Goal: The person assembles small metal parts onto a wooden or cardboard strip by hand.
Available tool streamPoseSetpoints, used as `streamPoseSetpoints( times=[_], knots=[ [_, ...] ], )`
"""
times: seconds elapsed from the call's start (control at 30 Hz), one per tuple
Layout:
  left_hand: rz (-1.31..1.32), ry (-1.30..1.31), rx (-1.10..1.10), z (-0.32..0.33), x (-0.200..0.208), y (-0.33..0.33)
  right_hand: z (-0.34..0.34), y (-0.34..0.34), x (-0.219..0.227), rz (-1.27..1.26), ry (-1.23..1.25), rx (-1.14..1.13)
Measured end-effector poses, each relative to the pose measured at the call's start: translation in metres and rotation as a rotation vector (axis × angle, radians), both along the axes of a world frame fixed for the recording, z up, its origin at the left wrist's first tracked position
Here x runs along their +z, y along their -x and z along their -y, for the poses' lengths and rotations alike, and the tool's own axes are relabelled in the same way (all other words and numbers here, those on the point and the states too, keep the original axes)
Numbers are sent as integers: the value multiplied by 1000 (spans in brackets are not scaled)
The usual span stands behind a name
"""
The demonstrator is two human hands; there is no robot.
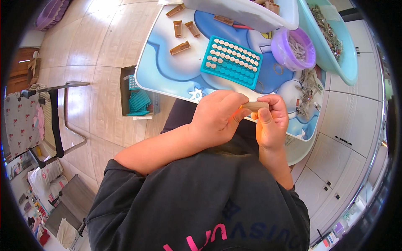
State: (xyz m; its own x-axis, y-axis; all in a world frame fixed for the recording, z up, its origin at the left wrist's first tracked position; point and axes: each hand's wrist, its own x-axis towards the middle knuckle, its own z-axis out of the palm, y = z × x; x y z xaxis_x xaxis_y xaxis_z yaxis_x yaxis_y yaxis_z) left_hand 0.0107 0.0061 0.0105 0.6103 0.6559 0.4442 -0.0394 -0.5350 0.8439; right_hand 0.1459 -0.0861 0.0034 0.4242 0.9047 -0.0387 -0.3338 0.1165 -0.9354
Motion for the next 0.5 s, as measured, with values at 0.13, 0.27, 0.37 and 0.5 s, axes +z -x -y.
streamPoseSetpoints(
  times=[0.13,0.27,0.37,0.5],
  knots=[
    [-91,-120,26,-3,-3,3,-3,4,-2,-61,13,-20],
    [-67,-144,65,-2,-4,2,-3,7,-9,-102,17,-15],
    [-131,-103,34,-5,-9,0,-9,2,-13,-159,18,-20],
    [12,1226,-381,-13,-3,4,-9,-13,-12,-95,53,9]
  ],
)
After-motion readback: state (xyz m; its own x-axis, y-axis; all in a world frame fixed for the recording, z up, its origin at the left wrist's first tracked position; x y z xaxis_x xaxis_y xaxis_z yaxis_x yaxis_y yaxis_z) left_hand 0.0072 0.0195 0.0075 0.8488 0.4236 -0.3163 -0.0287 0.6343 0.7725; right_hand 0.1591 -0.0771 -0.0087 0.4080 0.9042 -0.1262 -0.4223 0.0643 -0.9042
